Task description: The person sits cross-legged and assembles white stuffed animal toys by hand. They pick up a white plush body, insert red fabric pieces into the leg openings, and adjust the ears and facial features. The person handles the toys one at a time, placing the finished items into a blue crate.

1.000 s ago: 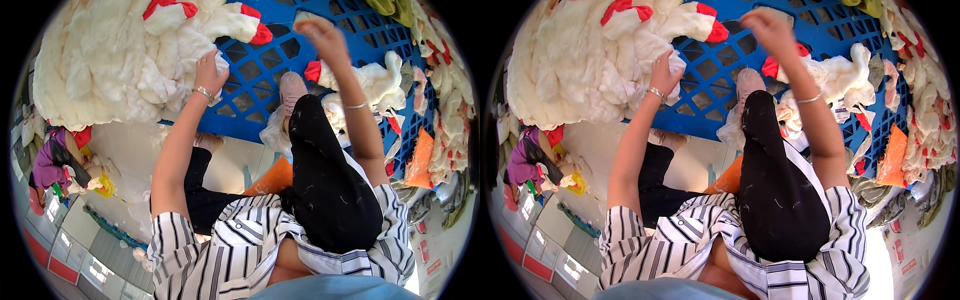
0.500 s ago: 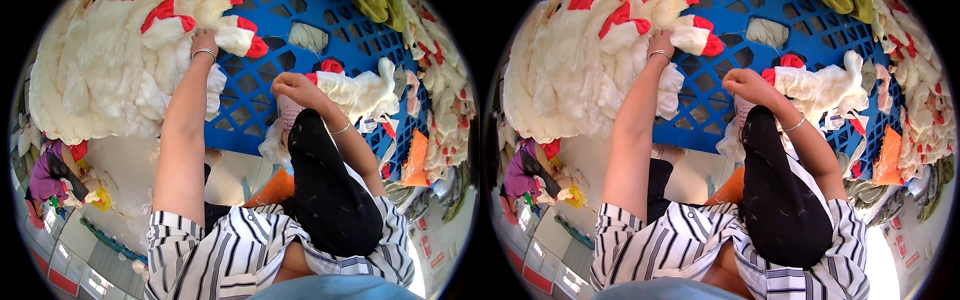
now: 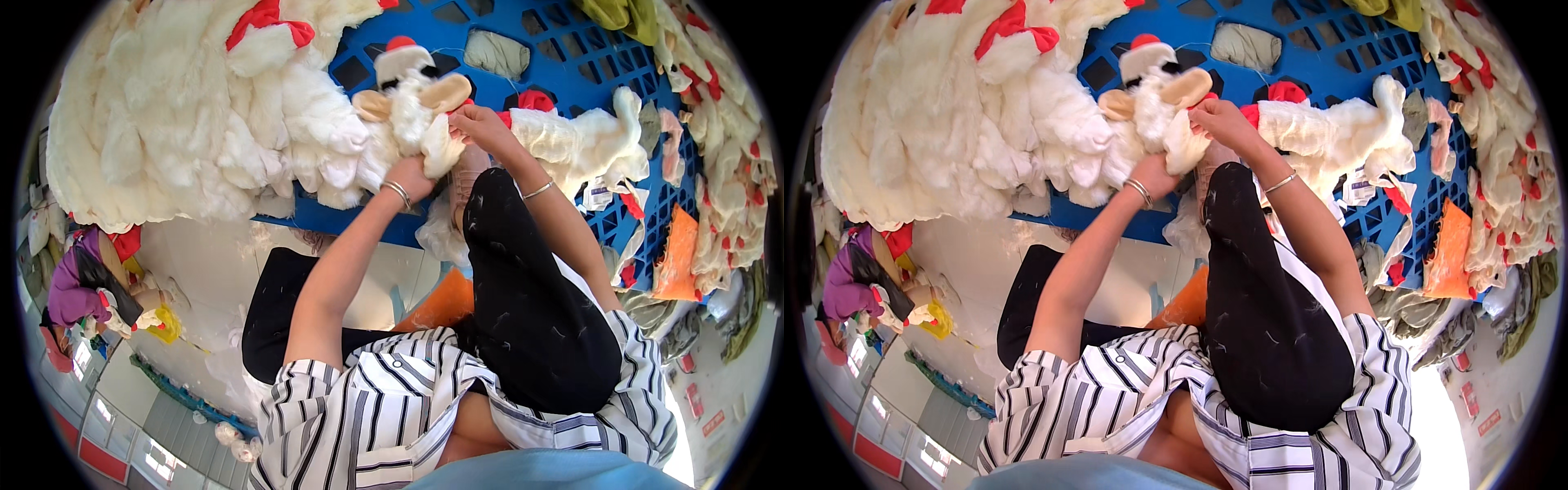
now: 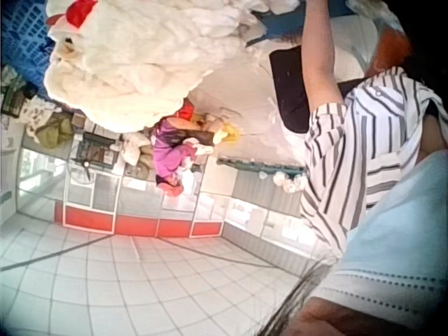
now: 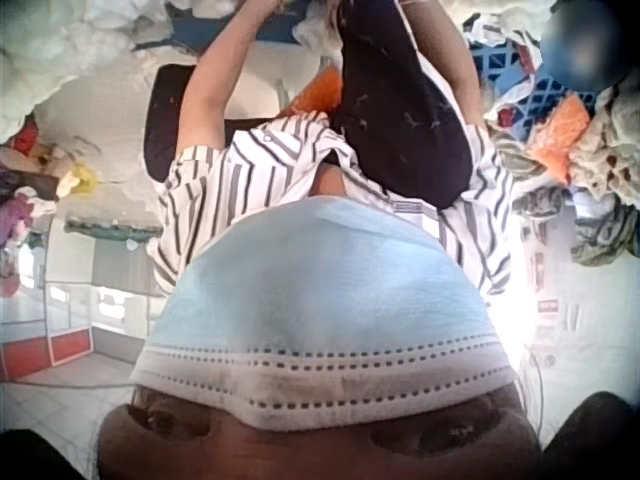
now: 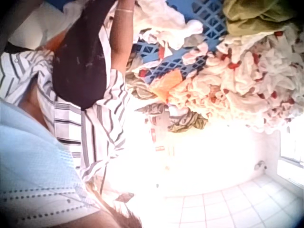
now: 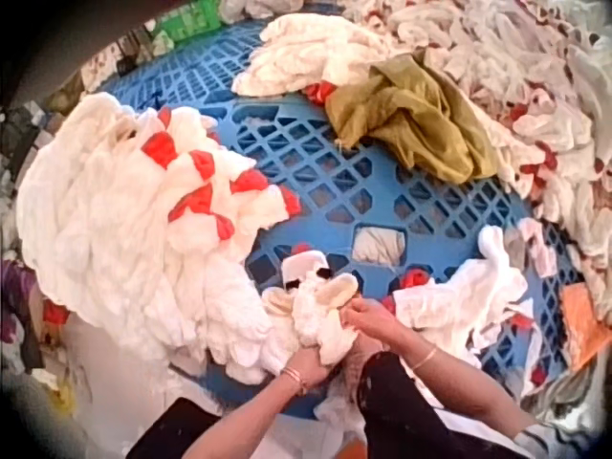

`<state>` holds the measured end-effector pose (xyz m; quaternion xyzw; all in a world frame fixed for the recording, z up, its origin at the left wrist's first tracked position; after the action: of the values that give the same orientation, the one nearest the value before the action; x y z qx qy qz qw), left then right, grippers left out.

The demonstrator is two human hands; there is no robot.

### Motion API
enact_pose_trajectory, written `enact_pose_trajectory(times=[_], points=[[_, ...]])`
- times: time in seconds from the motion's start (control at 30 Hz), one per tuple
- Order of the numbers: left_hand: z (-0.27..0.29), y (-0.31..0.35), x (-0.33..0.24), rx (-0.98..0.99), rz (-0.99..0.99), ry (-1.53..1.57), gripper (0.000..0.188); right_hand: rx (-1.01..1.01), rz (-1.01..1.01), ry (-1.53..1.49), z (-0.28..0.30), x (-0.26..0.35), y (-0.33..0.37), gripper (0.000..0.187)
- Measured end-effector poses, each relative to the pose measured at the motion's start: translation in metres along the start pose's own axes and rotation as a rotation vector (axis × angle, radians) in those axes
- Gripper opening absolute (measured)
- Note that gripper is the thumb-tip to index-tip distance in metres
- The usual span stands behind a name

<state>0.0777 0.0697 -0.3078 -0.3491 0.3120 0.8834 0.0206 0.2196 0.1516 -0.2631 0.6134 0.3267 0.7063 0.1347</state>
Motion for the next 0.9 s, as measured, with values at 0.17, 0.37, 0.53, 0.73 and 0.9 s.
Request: enact_pose_trajectory(times=[0.17, 0.37, 0.53, 0.73, 0.9], points=[[-0.013, 0.046, -0.032, 0.085, -0.208, 0.198, 0.039, 0.051, -0.015, -0.069, -0.005, -0.016, 0.007, 0.024], [0.088, 0.019, 0.007, -0.320, 0.062, 0.634, 0.020, -0.370, 0.230, 0.074, 0.026, 0.011, -0.003, 0.043], [0.093, -0.009, -0.010, -0.383, -0.039, 0.578, 0.036, -0.332, 0.289, 0.347, 0.022, 0.029, -0.033, 0.048], [0.105, -0.003, -0.051, -0.761, -0.165, 0.150, 0.063, -0.072, 0.472, 0.248, -0.020, 0.108, 0.027, 0.022], [0.116, 0.005, -0.089, -0.559, -0.450, 0.438, 0.024, 0.193, 0.802, 0.130, -0.034, 0.199, 0.115, 0.007]])
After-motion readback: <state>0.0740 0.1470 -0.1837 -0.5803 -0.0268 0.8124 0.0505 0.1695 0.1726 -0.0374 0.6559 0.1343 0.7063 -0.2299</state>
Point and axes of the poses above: each hand's wrist, its own y-axis away from the middle knuckle, its own z-axis out of the back of the hand, x = y × z, the point moved 9 cm from there along -y, towards the middle knuckle, and after that the axes turned 6 degrees about -x, right-handed, at the moved point
